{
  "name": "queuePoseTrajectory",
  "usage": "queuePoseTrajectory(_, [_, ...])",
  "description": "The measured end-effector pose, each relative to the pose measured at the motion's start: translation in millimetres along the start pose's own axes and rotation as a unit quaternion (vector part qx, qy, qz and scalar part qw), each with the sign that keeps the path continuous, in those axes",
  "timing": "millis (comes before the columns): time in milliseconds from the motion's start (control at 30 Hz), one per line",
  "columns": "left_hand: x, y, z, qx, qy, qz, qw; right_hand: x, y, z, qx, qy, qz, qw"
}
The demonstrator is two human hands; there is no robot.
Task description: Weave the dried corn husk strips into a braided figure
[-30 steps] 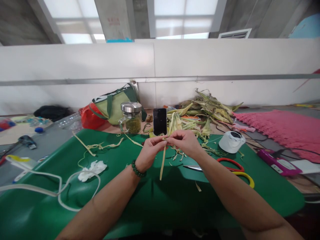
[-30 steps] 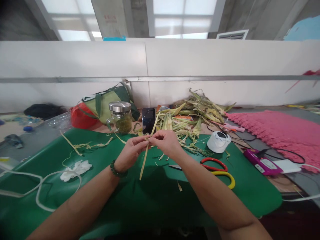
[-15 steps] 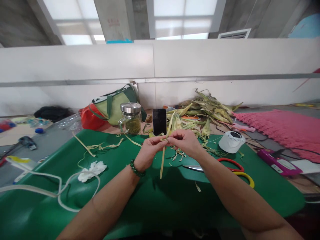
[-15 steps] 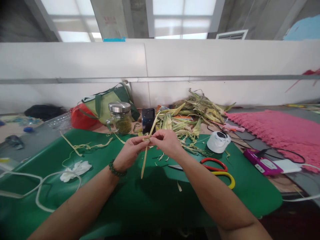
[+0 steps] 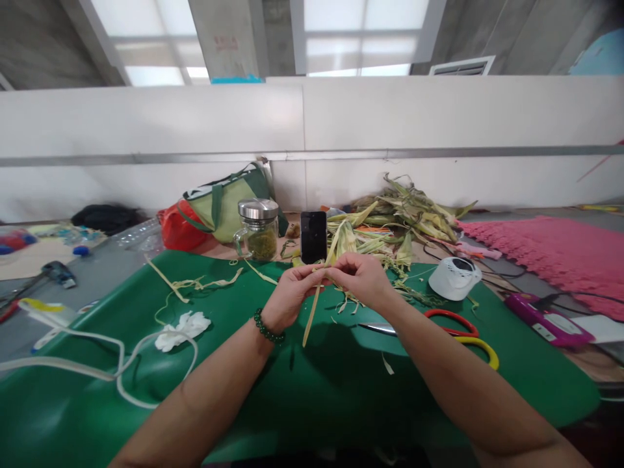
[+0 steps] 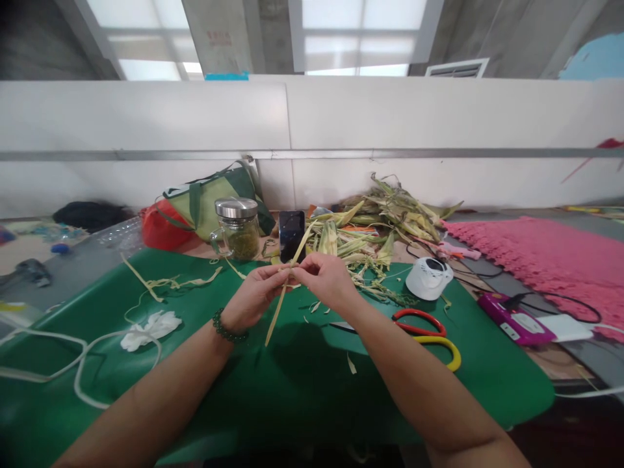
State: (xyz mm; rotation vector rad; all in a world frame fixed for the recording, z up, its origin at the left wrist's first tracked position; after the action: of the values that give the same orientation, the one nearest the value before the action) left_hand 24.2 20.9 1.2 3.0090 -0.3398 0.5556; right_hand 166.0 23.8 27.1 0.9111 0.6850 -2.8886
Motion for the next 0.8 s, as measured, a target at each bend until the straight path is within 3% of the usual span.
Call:
queuePoseTrajectory(233, [-1.7,-1.7,2.3,-0.007,0.026,-0.013,1.000,2.2,0.1,-2.0,-0.025,0.005,0.021,0.999])
queuePoseTrajectory(633, [-2.3,-4.1,1.2,0.033,0.031,-0.029,0.999,-2.0,-3.9,-6.9,0.007,0.006,0.046,0.999])
queuePoseTrajectory(800, [-1.0,-3.9,0.5,0.039,0.036,-0.020,0.998,-2.3,-3.1,-6.4,0.038,-0.043,0.101,0.993])
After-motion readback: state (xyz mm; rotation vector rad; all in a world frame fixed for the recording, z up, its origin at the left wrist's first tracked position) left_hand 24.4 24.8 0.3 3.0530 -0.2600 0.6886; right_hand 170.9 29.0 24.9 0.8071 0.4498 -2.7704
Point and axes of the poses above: each hand's wrist, its own y-axis away from the middle knuckle, its own x-axis out of the palm, z = x × y, the point moved 3 cm from there along -y, towards the middle knuckle, and after that the axes turned 2 degrees about y, right-handed, at the moved point
